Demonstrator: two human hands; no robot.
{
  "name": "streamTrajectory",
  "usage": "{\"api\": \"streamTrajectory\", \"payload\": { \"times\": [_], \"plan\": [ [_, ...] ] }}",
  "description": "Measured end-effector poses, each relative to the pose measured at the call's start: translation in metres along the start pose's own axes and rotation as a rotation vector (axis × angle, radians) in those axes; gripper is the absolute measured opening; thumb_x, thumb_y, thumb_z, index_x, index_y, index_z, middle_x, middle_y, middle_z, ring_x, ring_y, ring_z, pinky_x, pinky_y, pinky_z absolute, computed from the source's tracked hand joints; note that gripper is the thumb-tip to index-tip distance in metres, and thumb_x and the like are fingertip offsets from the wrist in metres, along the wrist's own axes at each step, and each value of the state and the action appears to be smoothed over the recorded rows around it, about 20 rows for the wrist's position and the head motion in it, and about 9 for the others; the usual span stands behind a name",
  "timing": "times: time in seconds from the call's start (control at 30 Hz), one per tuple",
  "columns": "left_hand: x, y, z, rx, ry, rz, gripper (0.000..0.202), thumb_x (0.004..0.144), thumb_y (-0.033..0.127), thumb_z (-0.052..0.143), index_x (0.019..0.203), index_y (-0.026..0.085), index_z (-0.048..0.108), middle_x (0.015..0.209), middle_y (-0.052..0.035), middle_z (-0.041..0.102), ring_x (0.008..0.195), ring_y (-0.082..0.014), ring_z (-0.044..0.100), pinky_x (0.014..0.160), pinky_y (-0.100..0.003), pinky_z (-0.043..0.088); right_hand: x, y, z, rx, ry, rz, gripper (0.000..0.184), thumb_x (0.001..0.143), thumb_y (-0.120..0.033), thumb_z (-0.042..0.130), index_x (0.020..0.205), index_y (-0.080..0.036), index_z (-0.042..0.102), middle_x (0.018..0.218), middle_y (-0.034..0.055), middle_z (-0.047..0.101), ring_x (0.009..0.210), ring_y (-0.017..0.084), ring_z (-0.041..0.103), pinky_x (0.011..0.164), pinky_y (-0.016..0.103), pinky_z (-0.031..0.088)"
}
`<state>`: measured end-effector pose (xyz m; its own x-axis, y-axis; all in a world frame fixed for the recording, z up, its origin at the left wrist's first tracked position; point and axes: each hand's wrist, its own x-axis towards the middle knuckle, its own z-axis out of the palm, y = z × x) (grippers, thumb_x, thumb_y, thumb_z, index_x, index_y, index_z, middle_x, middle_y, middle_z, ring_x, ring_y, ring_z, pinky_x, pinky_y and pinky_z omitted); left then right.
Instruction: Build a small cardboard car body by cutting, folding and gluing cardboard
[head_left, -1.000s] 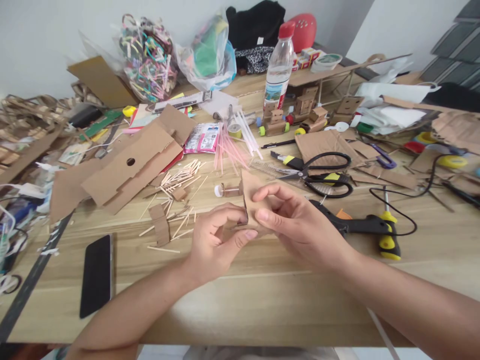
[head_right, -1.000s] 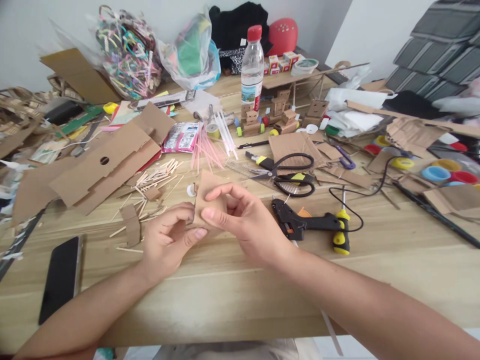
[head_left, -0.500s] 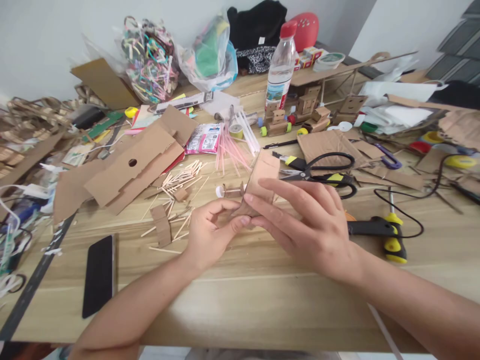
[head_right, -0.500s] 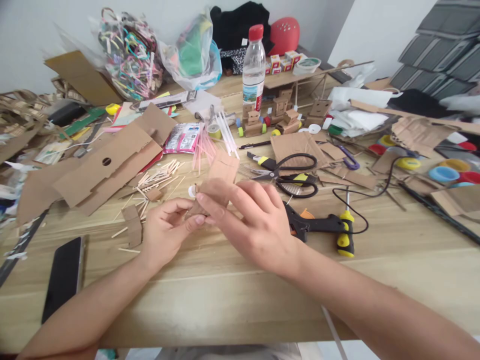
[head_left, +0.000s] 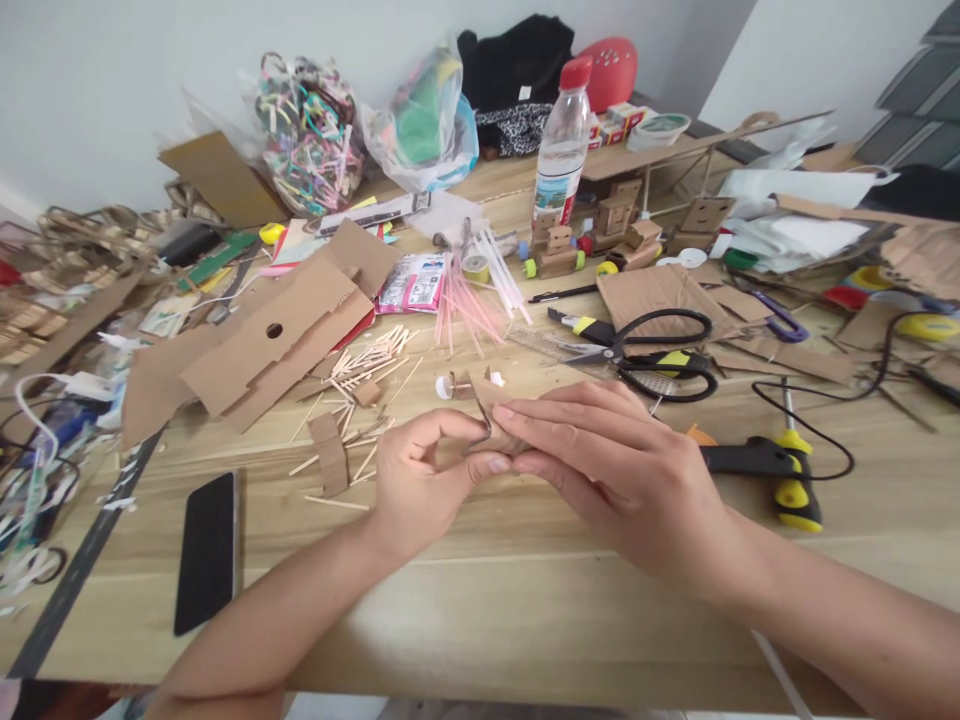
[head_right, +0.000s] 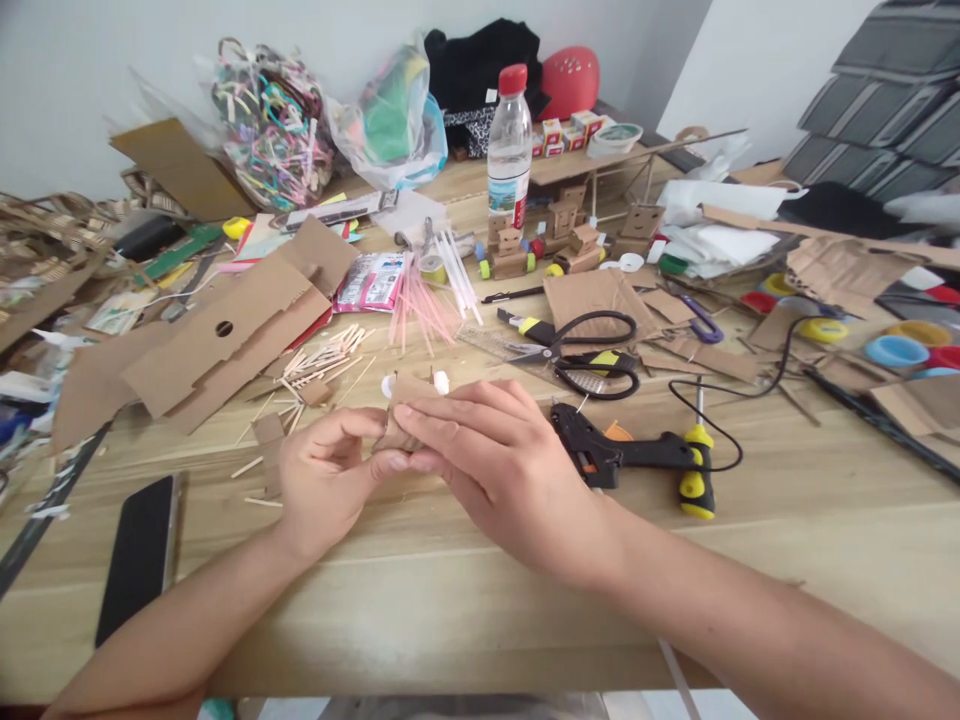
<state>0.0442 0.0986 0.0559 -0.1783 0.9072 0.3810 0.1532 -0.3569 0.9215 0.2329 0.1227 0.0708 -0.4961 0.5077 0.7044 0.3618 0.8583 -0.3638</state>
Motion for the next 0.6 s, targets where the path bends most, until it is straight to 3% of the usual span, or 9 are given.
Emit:
{"api": "streamTrajectory", "payload": {
  "times": [0.17, 0.33, 0.6],
  "plan": [
    [0.0004, 0.001, 0.0009, -0.001, 0.004, 0.12, 0.027, 0.064, 0.036, 0.096, 0.066, 0.021, 0.074, 0.063, 0.0001, 0.076, 0.056, -0.0139, 0.071, 0.058, -0.022, 0.057, -0.0004, -0.0014, 0.004, 0.087, 0.027, 0.009, 0.025, 0.101, -0.012, 0.058, 0.122, -0.018, 0.07, 0.11, 0.0108, 0.082, 0.097, 0.022, 0.077, 0.086, 0.039, 0.061],
    [-0.001, 0.0012, -0.0035, 0.075, -0.04, 0.231, 0.024, 0.073, 0.039, 0.091, 0.072, 0.02, 0.074, 0.068, -0.0009, 0.078, 0.059, -0.0143, 0.073, 0.059, -0.022, 0.059, -0.0013, -0.0024, 0.0052, -0.002, 0.06, -0.046, 0.021, 0.101, -0.013, 0.059, 0.119, -0.018, 0.069, 0.101, 0.0101, 0.082, 0.092, 0.023, 0.077, 0.079, 0.038, 0.062],
    [0.0003, 0.007, -0.0085, 0.195, -0.172, 0.464, 0.012, 0.083, 0.02, 0.083, 0.088, 0.021, 0.072, 0.076, -0.0012, 0.078, 0.069, -0.0146, 0.073, 0.068, -0.026, 0.06, -0.0005, -0.0054, 0.0044, -0.001, 0.111, -0.09, 0.017, 0.1, -0.009, 0.057, 0.114, -0.016, 0.065, 0.091, 0.0093, 0.081, 0.08, 0.019, 0.076, 0.074, 0.036, 0.061]
  ]
}}
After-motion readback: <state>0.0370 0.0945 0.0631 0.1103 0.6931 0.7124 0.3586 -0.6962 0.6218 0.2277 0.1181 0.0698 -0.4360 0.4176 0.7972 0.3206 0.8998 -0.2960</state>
